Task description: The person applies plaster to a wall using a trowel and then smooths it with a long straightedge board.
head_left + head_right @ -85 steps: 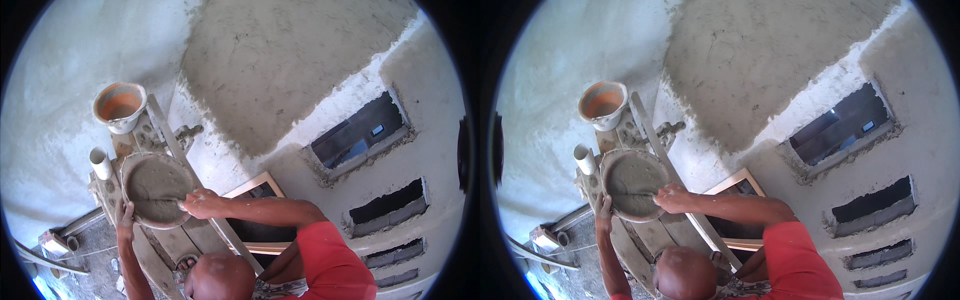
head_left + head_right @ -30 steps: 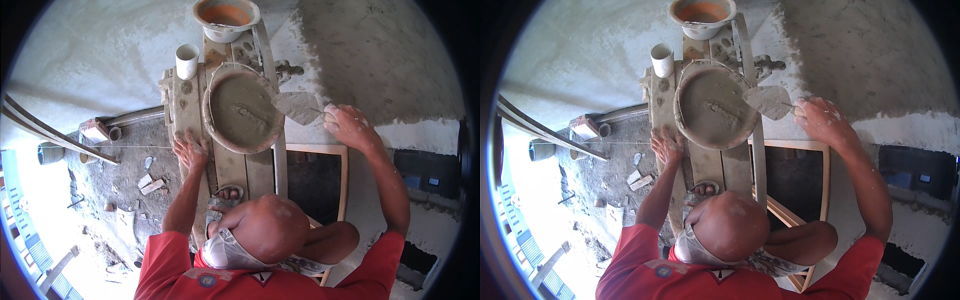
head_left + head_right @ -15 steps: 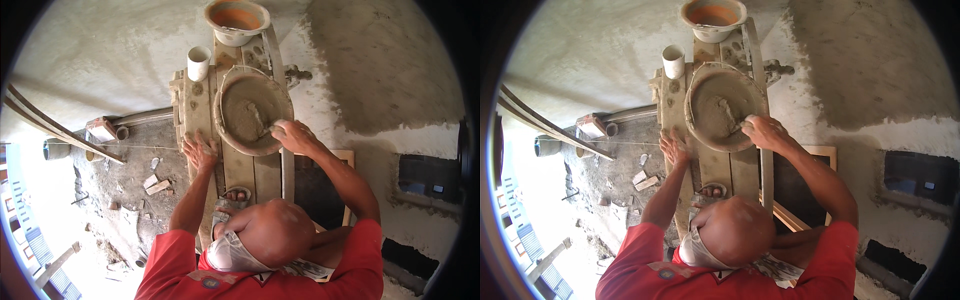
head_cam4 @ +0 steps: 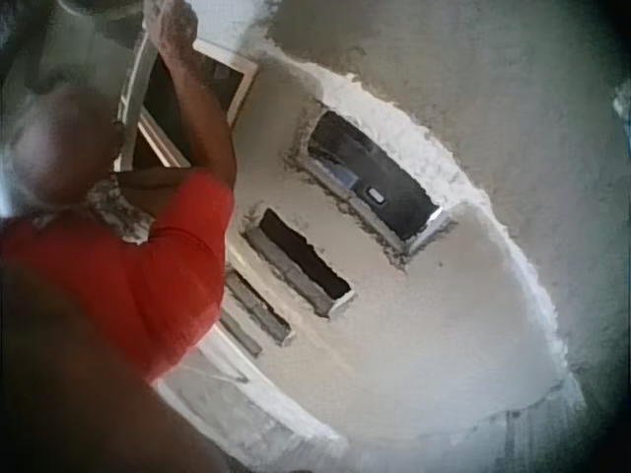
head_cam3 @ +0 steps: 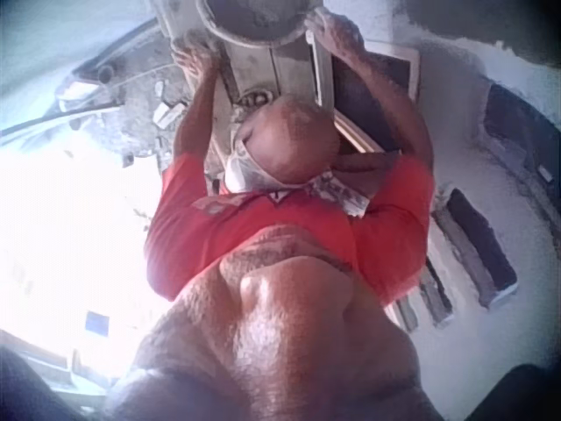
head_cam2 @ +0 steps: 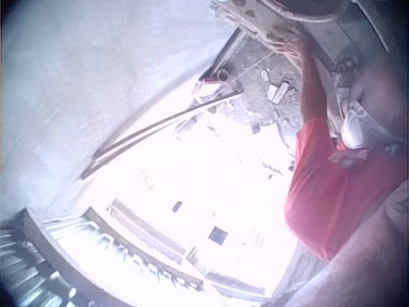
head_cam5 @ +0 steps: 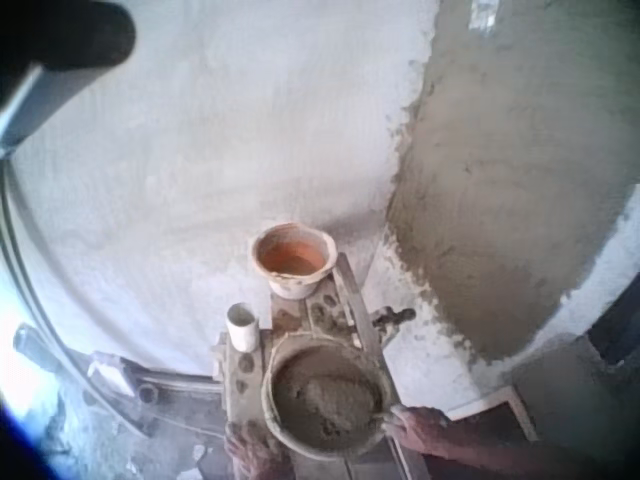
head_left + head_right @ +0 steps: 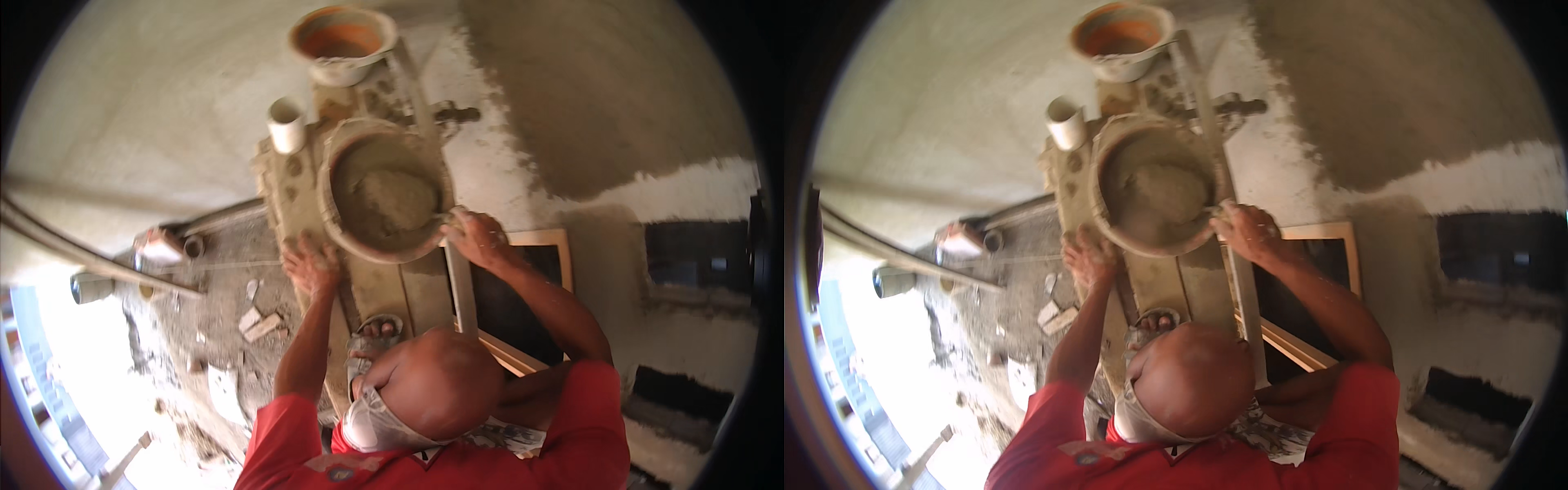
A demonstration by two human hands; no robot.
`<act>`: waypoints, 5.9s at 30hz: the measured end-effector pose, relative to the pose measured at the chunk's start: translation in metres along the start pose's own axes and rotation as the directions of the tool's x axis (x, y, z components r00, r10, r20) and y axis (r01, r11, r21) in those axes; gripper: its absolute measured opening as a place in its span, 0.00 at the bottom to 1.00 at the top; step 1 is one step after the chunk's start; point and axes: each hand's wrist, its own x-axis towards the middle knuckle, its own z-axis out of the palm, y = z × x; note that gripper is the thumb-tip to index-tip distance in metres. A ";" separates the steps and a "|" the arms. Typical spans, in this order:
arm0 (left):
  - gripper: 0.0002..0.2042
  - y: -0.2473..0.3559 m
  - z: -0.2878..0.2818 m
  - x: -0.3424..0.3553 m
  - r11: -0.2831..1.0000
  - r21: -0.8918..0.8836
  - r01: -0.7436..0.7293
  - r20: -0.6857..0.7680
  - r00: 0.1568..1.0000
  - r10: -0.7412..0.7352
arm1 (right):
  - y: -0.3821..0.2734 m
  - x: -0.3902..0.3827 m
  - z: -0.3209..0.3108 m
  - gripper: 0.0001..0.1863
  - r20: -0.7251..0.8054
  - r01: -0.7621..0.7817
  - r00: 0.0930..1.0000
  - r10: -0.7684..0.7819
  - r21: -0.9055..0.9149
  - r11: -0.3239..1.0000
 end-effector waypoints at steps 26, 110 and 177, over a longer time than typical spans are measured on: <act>0.33 0.003 0.015 -0.013 0.989 -0.042 -0.143 -0.179 0.975 0.133 | 0.163 -0.141 -0.141 0.30 -0.238 -0.418 0.789 0.566 0.469 0.778; 0.35 -0.006 0.003 -0.002 0.997 -0.025 -0.072 -0.080 0.994 0.070 | -0.032 0.049 -0.015 0.17 0.122 0.268 0.960 -0.253 -0.125 0.955; 0.36 -0.018 0.005 -0.003 0.998 -0.044 -0.038 -0.086 0.996 0.034 | -0.030 0.019 -0.017 0.17 0.109 0.159 0.981 -0.160 0.012 0.987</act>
